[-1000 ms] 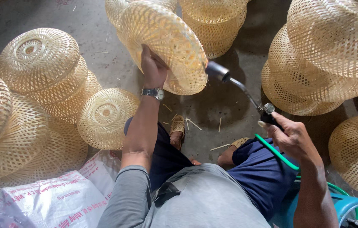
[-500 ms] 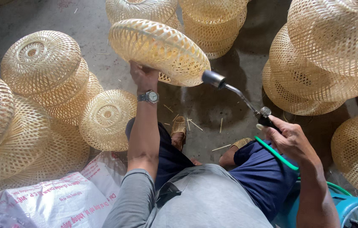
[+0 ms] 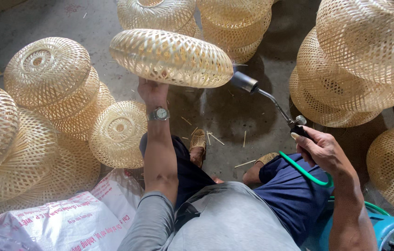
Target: The person uses a handheld blowtorch to apply flame to the surface of woven bamboo baskets. They rotate each basket to treat different sections, then place it down and pick up another one from a nearby pile.
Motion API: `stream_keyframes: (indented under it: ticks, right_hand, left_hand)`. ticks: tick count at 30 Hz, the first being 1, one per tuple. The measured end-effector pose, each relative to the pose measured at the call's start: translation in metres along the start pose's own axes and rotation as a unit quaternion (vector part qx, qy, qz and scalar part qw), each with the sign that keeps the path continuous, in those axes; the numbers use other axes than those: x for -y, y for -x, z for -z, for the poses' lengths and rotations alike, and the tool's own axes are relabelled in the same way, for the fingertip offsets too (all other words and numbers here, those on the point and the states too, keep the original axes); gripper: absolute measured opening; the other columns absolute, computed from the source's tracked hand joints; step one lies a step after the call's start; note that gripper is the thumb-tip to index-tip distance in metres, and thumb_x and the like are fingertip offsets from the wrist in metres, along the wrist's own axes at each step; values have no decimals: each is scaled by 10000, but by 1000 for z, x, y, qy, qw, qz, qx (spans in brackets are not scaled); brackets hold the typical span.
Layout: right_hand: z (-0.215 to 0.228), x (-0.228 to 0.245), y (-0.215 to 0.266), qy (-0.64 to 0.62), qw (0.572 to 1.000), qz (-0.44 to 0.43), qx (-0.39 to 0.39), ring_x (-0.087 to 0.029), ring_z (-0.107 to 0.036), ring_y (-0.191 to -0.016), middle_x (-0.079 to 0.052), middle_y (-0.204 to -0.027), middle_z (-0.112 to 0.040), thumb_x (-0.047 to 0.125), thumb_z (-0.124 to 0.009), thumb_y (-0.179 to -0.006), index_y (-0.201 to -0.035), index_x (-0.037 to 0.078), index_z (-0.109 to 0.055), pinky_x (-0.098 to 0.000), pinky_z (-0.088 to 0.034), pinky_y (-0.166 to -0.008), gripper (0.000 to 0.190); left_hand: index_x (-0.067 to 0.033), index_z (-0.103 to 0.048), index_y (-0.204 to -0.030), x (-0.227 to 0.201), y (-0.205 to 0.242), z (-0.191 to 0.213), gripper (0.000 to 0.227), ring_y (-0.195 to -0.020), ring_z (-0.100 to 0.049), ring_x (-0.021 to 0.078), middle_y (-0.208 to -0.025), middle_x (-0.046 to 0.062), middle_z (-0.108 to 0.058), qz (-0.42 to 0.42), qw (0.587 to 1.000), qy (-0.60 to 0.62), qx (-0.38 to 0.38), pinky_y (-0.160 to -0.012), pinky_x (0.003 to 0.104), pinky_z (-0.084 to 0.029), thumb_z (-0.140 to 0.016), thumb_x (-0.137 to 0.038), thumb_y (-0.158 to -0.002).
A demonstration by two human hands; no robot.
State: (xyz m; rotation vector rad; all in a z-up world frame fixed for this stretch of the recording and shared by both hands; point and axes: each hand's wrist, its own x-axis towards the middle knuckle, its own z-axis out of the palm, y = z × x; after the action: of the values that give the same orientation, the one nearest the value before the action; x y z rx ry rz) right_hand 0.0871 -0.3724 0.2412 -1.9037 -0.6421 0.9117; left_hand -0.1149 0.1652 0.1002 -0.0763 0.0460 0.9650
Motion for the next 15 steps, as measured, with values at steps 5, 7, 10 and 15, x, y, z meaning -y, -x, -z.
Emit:
stream_keyframes:
  ticks: [5, 7, 10, 15]
  right_hand:
    - [14, -22, -11, -68, 997, 27, 9, -86, -479, -463, -8, -642, -573, 283, -604, -1011, -860, 26, -656, -267, -370, -397, 302]
    - [23, -35, -18, -122, 991, 28, 35, -88, -492, -459, -9, -668, -601, 282, -617, -997, -884, 33, -660, -262, -368, -389, 278]
    - [38, -51, -31, -155, 987, -28, 33, -105, -492, -453, -31, -693, -623, 283, -611, -1002, -965, 26, -690, -272, -342, -365, 272]
    - [70, -52, -40, -169, 984, -46, 41, -105, -506, -454, -54, -685, -644, 280, -619, -939, -1126, 99, -696, -264, -376, -360, 271]
  left_hand:
    - [-15, -617, -1314, -5, 4, 4, 408, -1117, -648, 275, -1202, 185, -670, 16, 996, 38, 83, -1098, 556, -498, -527, -313, -1051]
    - [-12, -617, -1316, -5, 9, 0, 415, -1115, -649, 273, -1202, 183, -672, 15, 997, 14, 79, -1094, 550, -500, -534, -317, -1047]
    - [-9, -616, -1318, 6, 15, -15, 425, -1111, -652, 268, -1201, 181, -675, 29, 996, -27, 84, -1087, 541, -503, -543, -323, -1042]
    - [-2, -616, -1323, 18, 7, -48, 444, -1105, -655, 262, -1201, 177, -679, 42, 990, -64, 120, -1076, 527, -508, -558, -333, -1032]
